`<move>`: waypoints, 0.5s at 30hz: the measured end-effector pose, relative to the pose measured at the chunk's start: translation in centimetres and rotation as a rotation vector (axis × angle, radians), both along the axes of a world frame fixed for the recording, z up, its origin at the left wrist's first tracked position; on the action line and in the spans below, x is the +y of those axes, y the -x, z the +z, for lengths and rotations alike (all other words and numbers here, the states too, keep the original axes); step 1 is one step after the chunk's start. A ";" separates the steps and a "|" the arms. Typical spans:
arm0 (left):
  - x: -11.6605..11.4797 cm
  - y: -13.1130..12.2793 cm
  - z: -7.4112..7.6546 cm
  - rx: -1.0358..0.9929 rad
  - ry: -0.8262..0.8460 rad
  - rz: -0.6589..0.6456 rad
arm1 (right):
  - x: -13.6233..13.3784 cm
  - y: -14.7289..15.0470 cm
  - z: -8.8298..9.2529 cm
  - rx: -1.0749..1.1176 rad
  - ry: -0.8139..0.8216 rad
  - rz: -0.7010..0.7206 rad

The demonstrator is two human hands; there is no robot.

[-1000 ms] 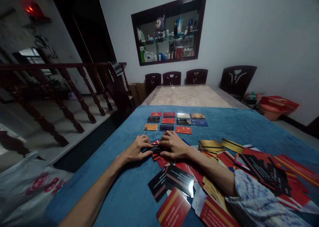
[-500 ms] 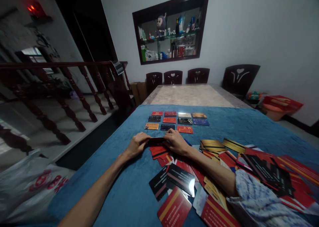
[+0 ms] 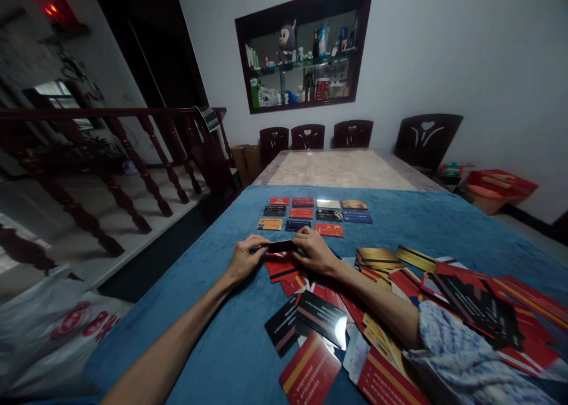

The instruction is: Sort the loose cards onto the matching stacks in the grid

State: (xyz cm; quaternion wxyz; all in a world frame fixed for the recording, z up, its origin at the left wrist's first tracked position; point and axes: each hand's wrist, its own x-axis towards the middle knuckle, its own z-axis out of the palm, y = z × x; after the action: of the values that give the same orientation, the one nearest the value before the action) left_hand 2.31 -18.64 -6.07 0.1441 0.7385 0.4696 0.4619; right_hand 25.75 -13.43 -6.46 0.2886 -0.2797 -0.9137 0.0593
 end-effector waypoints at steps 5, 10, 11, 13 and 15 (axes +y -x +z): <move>-0.1 -0.5 -0.1 -0.050 0.057 -0.009 | 0.2 0.1 -0.1 0.147 0.011 0.031; 0.1 -0.4 -0.3 -0.037 0.052 -0.007 | 0.2 0.3 -0.3 0.297 0.029 -0.002; 0.1 -0.4 -0.3 -0.036 0.048 -0.012 | 0.2 0.3 -0.3 0.306 0.036 -0.006; 0.2 -0.4 -0.2 -0.033 0.045 -0.021 | 0.2 0.4 -0.4 0.303 0.037 -0.016; 0.1 -0.4 -0.1 -0.030 0.044 -0.025 | 0.1 0.4 -0.4 0.290 0.012 -0.028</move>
State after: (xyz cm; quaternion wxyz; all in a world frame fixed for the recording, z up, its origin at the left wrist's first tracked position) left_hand 2.73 -18.51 -6.15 0.1730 0.7338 0.4682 0.4609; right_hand 25.31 -13.33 -6.81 0.4168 -0.2826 -0.8580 0.1009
